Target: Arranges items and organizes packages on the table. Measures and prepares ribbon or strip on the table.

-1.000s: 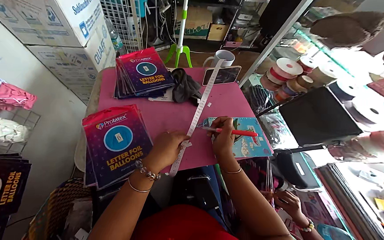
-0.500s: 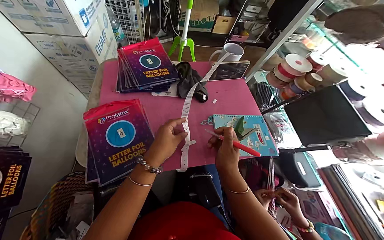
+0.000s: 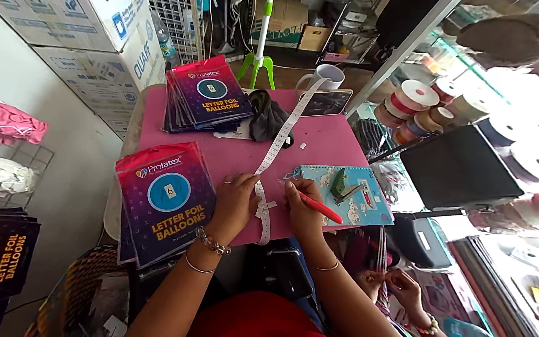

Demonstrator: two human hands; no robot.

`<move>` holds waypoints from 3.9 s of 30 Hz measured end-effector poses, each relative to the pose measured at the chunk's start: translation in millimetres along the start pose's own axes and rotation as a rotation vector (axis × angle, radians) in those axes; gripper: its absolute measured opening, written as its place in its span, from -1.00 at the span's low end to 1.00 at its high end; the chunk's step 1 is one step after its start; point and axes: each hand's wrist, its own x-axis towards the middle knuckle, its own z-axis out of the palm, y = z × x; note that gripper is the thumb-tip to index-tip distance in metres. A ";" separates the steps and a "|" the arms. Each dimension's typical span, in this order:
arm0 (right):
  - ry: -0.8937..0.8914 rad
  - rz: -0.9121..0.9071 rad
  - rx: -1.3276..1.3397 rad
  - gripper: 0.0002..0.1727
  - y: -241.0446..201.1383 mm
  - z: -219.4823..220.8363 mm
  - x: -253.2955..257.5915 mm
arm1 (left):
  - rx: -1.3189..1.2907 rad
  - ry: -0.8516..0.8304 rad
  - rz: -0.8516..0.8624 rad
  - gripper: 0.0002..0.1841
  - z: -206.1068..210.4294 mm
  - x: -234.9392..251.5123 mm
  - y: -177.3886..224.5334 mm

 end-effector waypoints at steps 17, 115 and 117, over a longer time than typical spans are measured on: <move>-0.117 -0.047 -0.153 -0.70 8.9 20.4 20.5 | -0.034 -0.148 -0.051 -0.38 -8.7 4.0 -1.3; -0.083 -0.033 -0.248 -0.69 17.2 32.1 48.7 | 0.007 -0.200 -0.128 -0.28 -17.8 11.1 5.8; -0.100 -0.062 -0.277 -0.68 15.9 32.7 47.0 | 0.009 -0.207 -0.133 -0.27 -18.3 11.9 6.4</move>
